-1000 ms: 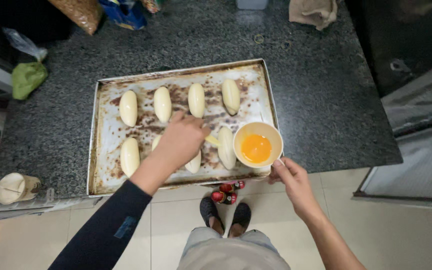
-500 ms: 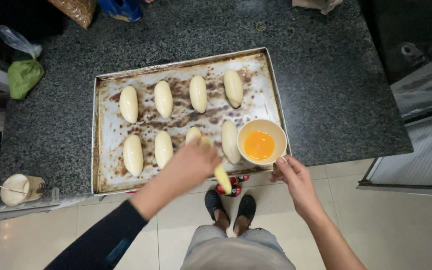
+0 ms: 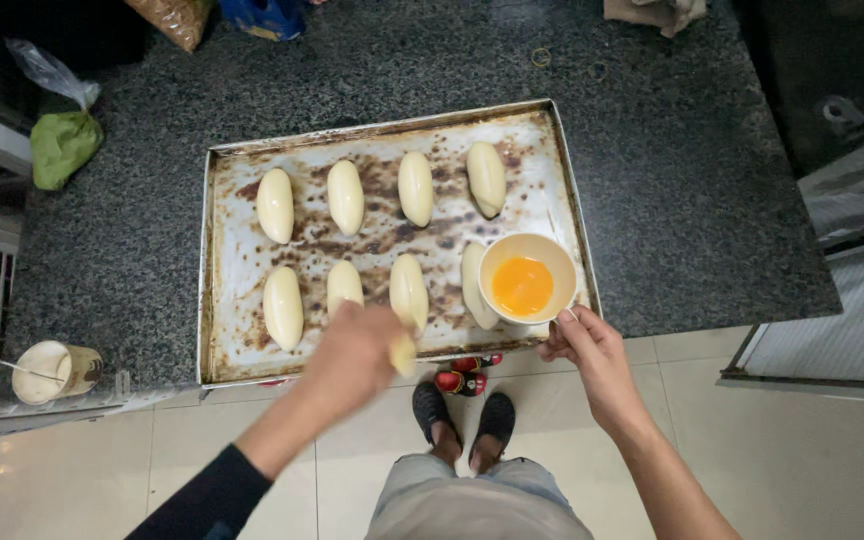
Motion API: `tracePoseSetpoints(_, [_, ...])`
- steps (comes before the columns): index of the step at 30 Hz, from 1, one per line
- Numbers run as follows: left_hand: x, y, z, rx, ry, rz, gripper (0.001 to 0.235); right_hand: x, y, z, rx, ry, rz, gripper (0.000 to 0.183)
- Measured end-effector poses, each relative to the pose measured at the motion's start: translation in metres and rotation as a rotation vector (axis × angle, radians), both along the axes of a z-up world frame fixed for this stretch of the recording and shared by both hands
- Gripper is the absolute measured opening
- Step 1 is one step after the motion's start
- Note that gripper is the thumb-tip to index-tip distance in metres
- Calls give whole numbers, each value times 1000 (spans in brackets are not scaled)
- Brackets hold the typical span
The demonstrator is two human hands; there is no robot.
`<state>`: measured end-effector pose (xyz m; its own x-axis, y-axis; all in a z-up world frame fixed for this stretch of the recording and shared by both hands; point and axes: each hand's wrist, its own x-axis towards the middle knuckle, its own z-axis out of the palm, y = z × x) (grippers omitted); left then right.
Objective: The person arranges raw dough pieces on a baking tray, brushes them with egg wash, and sprinkles sesame seeds on top. The tray is placed on a kitchen counter with various baking ingredients and tools nearby.
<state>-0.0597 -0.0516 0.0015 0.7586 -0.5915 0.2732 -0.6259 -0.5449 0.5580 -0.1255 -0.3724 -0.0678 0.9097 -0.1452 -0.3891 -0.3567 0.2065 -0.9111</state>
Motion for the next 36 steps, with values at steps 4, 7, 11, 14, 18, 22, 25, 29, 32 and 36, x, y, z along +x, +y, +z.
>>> tracePoseSetpoints(4, [36,15,-10,-316,16,316,12,5,11,2,-13,19,8,28])
tracePoseSetpoints(7, [28,22,-22,-178,-2,242,8,5,15,2,-21,12,21,30])
tracePoseSetpoints(11, [-23,33,-25,85,-39,-63,28,5,15,4,-51,33,-4,27])
tracePoseSetpoints(14, [-32,43,-21,88,-49,-269,39,7,20,6,-32,29,-33,28])
tracePoseSetpoints(18, [-5,23,-16,38,54,-262,29,3,24,8,-44,24,-63,29])
tracePoseSetpoints(22, [42,-6,-10,151,88,-97,17,-5,26,10,-54,23,-93,29])
tracePoseSetpoints(25, [79,-6,-7,18,36,0,11,-17,25,11,-80,40,-122,29])
tracePoseSetpoints(29, [100,-6,-15,139,-134,-96,11,-23,25,7,-71,41,-162,29])
tracePoseSetpoints(32, [66,-16,-18,495,-317,-274,10,-23,23,5,-51,36,-167,28])
tracePoseSetpoints(36, [-4,0,-5,398,-313,-724,12,-18,16,3,-69,26,-143,29])
